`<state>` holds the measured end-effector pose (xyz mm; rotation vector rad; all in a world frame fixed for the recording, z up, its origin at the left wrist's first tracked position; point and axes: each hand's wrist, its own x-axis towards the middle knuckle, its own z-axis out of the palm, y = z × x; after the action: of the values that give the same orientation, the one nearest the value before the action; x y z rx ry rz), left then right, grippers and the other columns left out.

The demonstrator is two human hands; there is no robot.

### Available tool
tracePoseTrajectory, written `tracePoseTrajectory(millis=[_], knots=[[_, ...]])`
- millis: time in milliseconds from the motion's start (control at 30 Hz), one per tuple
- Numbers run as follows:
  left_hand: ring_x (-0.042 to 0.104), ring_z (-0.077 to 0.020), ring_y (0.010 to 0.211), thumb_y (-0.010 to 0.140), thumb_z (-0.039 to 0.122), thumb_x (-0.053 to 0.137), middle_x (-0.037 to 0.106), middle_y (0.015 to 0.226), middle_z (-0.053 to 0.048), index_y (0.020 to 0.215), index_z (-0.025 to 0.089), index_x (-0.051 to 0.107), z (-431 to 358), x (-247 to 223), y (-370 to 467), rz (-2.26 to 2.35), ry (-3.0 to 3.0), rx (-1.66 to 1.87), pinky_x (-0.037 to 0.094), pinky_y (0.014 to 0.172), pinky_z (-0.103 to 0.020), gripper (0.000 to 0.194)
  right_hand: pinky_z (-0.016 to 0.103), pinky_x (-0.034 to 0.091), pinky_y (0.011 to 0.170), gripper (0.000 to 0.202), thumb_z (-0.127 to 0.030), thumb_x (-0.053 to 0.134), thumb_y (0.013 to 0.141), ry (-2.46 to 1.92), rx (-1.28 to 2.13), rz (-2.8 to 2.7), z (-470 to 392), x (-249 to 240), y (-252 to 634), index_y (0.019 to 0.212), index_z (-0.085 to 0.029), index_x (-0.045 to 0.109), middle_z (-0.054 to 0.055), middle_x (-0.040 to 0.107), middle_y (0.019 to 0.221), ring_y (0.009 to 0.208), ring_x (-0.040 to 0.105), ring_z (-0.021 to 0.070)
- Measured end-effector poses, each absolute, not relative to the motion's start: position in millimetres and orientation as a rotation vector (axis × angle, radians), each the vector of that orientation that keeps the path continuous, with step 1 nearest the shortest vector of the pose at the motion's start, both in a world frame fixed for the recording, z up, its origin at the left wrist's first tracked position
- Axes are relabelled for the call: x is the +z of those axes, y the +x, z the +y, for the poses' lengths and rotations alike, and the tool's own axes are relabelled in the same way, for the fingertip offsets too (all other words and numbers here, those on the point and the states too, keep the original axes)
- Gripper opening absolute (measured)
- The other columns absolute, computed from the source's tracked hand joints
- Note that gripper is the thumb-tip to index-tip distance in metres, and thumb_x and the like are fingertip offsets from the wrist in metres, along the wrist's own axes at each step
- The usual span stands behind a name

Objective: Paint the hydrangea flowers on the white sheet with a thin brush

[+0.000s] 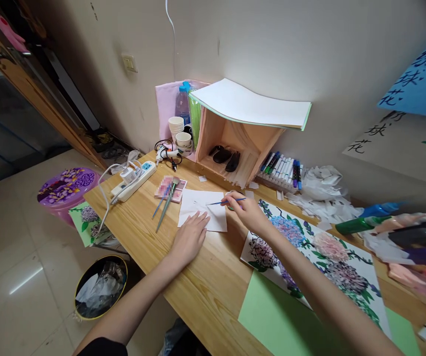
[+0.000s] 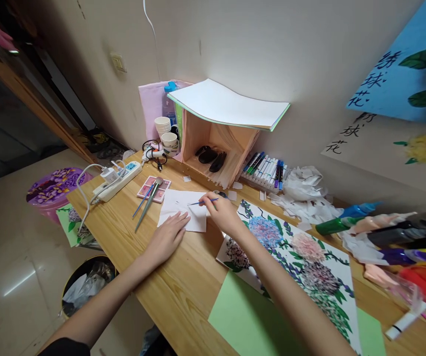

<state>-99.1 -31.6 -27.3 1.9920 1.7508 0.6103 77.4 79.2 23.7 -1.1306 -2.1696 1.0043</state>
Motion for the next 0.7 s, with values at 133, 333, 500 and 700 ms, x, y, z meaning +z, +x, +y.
tracePoseTrajectory(millis=[133, 333, 500, 700], knots=[[0.035, -0.0250, 0.135, 0.090, 0.019, 0.040, 0.046, 0.142, -0.010, 0.129, 0.019, 0.052, -26.1, -28.5, -104.2, 1.707, 1.986, 0.627, 0.024, 0.112, -0.047, 0.041, 0.035, 0.045, 0.078, 0.027, -0.028, 0.038, 0.094, -1.061, 0.670, -2.410, 70.4, 36.7, 79.8, 0.090, -0.017, 0.063, 0.008, 0.067, 0.087, 0.086, 0.059, 0.0207], [0.036, -0.0262, 0.134, 0.093, 0.028, 0.039, 0.046, 0.142, -0.012, 0.128, 0.017, 0.053, -22.4, -22.1, -110.0, 1.702, 2.062, 0.528, 0.025, 0.111, -0.046, 0.039, 0.036, 0.047, 0.081, 0.026, -0.034, 0.039, 0.094, -1.074, 0.624, -2.275, 64.7, 76.1, 116.9, 0.099, -0.021, 0.062, 0.006, 0.067, 0.099, 0.093, 0.060, 0.0194], [0.050, -0.0259, 0.117, 0.092, 0.033, 0.043, 0.058, 0.124, -0.013, 0.121, 0.016, 0.057, 1.4, 3.6, -88.5, 1.776, 2.182, 0.643, 0.038, 0.099, -0.039, 0.037, 0.038, 0.046, 0.086, 0.026, -0.041, 0.047, 0.090, -1.246, 0.547, -2.012, 40.4, 116.0, 178.5, 0.099, -0.024, 0.064, 0.006, 0.067, 0.103, 0.098, 0.060, 0.0205], [0.057, -0.0287, 0.101, 0.091, 0.029, 0.044, 0.066, 0.100, -0.015, 0.095, 0.014, 0.069, 84.8, 25.0, -58.4, 1.968, 2.109, 0.480, 0.041, 0.086, -0.037, 0.029, 0.037, 0.047, 0.082, 0.017, -0.037, 0.054, 0.086, -1.341, 0.324, -1.688, -5.9, 136.6, 234.2, 0.095, -0.032, 0.068, 0.005, 0.067, 0.099, 0.098, 0.061, 0.0221]])
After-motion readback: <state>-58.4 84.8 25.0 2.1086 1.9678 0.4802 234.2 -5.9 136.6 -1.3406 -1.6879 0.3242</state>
